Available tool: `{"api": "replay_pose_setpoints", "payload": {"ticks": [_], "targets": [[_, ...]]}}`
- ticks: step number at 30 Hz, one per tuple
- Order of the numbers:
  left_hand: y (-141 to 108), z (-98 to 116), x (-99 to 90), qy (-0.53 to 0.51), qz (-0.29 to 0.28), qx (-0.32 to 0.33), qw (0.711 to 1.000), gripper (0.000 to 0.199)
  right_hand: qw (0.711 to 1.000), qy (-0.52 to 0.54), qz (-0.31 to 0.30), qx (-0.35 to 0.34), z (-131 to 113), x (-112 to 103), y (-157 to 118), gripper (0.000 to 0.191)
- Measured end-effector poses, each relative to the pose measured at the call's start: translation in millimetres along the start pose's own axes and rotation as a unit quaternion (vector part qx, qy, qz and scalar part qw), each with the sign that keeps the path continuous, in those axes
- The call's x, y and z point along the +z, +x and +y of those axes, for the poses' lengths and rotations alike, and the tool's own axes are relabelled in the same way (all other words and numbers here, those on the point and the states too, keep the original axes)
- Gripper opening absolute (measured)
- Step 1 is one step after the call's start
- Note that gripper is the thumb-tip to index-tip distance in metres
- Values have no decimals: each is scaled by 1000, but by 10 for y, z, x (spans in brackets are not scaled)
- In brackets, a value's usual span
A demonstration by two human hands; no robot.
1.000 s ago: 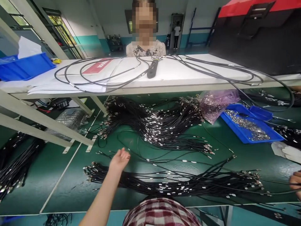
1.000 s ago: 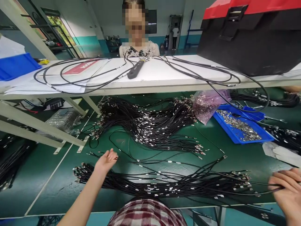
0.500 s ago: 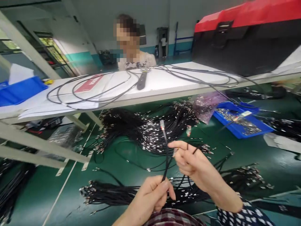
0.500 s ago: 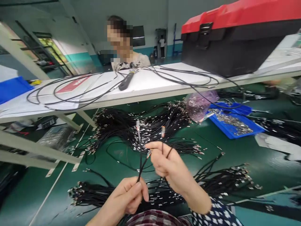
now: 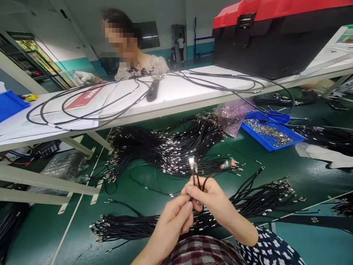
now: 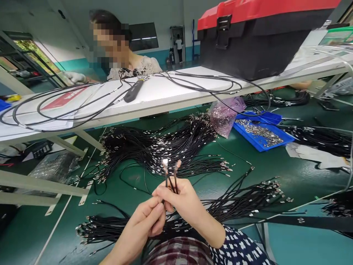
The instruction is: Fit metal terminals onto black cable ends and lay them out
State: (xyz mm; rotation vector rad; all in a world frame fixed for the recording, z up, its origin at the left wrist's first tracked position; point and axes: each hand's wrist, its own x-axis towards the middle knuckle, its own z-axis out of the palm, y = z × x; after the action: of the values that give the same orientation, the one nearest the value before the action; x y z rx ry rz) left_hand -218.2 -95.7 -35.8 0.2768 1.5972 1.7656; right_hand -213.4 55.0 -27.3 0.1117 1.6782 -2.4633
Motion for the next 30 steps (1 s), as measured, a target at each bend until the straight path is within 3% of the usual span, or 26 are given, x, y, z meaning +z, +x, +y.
{"api": "replay_pose_setpoints", "payload": {"ticks": [5,9,18,26,30], "targets": [[44,-28,39,34,63,-15,997,40,990,-19,120,-72,-125,-124,4,26],[-3,-85,52,17,115,-29,993,42,982,-61,151,-93,-142,-219,27,25],[-31,201,103,-179,69,-54,980,36,1000,15,14,4,-22,-229,24,29],[-48,133,138,-49,82,2,995,30,1000,26,-1,10,-46,-128,12,29],[-57,115,158,-37,83,9,996,34,999,25,23,26,-57,-104,28,31]]}}
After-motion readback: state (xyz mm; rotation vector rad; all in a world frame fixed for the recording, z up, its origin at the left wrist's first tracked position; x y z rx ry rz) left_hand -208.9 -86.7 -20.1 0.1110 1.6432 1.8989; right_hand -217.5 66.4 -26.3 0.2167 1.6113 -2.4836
